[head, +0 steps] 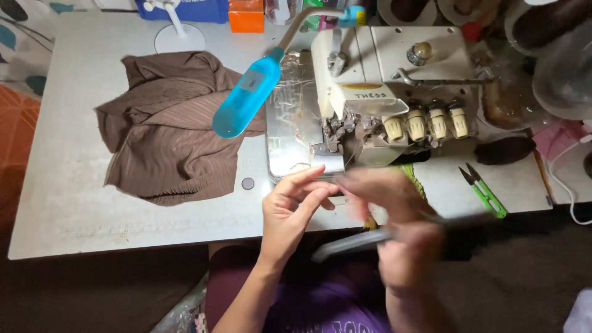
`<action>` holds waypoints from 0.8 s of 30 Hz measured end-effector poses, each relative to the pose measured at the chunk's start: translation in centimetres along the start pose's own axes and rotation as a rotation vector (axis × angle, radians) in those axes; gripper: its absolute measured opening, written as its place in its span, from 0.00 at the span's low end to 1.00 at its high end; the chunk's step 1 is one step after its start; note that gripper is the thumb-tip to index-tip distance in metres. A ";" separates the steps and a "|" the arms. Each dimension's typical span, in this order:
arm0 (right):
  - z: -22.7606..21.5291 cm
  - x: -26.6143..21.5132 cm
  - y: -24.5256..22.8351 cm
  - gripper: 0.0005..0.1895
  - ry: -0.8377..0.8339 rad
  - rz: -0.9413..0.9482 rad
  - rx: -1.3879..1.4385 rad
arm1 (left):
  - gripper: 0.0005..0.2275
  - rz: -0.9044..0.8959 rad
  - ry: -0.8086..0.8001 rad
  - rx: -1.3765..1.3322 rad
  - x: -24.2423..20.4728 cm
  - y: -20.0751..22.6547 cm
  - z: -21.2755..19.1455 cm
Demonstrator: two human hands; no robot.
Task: Threading an industrial overlock sewing machine using tweezers to guide the thread through tensioners and guides.
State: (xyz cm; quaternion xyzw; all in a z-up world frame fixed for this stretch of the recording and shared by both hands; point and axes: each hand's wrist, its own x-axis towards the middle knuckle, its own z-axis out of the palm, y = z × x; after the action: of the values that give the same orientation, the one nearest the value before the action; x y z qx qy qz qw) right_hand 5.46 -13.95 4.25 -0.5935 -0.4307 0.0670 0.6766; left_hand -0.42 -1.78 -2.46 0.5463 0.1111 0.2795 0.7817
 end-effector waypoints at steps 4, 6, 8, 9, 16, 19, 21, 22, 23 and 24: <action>-4.4 -6.3 3.9 0.35 0.368 0.162 0.183 | 0.12 -0.065 -0.003 -0.189 -0.9 0.6 -0.3; -5.3 -8.3 4.7 0.33 0.333 0.200 0.159 | 0.13 -0.113 -0.010 -0.230 -1.1 0.0 -0.3; -5.3 -9.3 4.6 0.31 0.304 0.233 0.134 | 0.15 -0.160 -0.025 -0.271 -1.3 -0.6 0.0; -5.0 -9.2 4.2 0.16 0.322 0.158 0.074 | 0.16 -0.221 -0.017 -0.311 -1.3 -0.9 0.2; -2.4 -7.6 4.4 0.09 0.439 -0.086 -0.009 | 0.21 -0.348 0.080 -0.408 -1.1 -1.4 1.2; -1.6 -7.0 5.0 0.11 0.502 -0.111 -0.049 | 0.21 -0.332 0.074 -0.418 -1.5 -1.4 1.2; -1.4 -7.1 5.0 0.11 0.521 -0.099 -0.046 | 0.20 -0.293 0.061 -0.363 -1.7 -0.8 1.2; -1.4 -7.1 5.0 0.11 0.541 -0.089 -0.047 | 0.20 -0.254 0.045 -0.310 -1.9 -0.5 1.2; -1.3 -7.2 5.0 0.11 0.541 -0.088 -0.049 | 0.20 -0.256 0.045 -0.311 -2.0 -0.5 1.2; -1.3 -7.3 4.9 0.11 0.542 -0.081 -0.066 | 0.20 -0.241 0.042 -0.307 -2.2 -0.4 1.3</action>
State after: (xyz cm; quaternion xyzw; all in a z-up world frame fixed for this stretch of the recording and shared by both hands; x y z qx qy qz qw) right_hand 3.87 -17.93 -3.57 -0.5940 -0.2590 -0.1355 0.7495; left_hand -1.45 -4.11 -2.59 0.3974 0.1482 0.2090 0.8812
